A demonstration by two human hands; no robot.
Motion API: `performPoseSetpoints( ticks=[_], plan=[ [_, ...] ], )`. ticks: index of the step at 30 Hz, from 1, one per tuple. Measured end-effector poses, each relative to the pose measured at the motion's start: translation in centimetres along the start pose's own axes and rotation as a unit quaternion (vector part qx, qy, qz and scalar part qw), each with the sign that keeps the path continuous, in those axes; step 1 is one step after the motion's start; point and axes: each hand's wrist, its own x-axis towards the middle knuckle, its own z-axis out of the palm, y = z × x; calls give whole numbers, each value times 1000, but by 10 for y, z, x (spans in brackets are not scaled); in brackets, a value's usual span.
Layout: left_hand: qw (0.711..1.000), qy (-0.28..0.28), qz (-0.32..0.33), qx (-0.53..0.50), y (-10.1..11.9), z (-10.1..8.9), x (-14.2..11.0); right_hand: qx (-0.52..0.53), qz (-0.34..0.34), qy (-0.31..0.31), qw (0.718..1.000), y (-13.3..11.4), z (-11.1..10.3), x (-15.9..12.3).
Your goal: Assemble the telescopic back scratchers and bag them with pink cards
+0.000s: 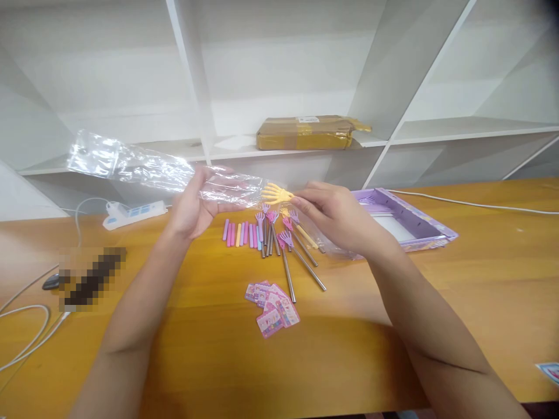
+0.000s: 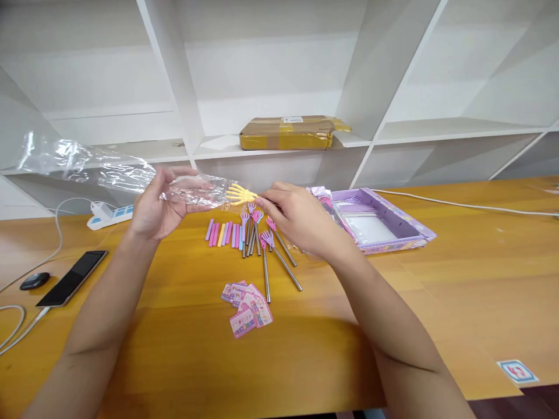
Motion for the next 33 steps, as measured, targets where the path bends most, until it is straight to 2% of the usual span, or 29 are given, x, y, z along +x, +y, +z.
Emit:
performPoseSetpoints(
  ticks=[6,12,19,23,26,30,33],
  plan=[
    [998,-35,-43,-39,-5,2,1,14,13,-11,1000,3,0,0],
    [996,-32,-55,-60,-18,6,4,44,6,-15,999,4,4,3],
    [993,-92,-57,-35,-46,20,-3,94,82,-50,991,1,14,9],
    [995,-85,-52,-21,-61,27,-4,109,99,-84,985,1,17,11],
    [998,-51,-22,-17,-57,21,2,102,114,-133,979,11,10,10],
    [1000,2,28,-13,-33,0,12,41,110,-219,969,31,-11,5],
    [1000,3,20,8,-19,-10,14,33,86,-228,969,37,-23,6]
  ],
)
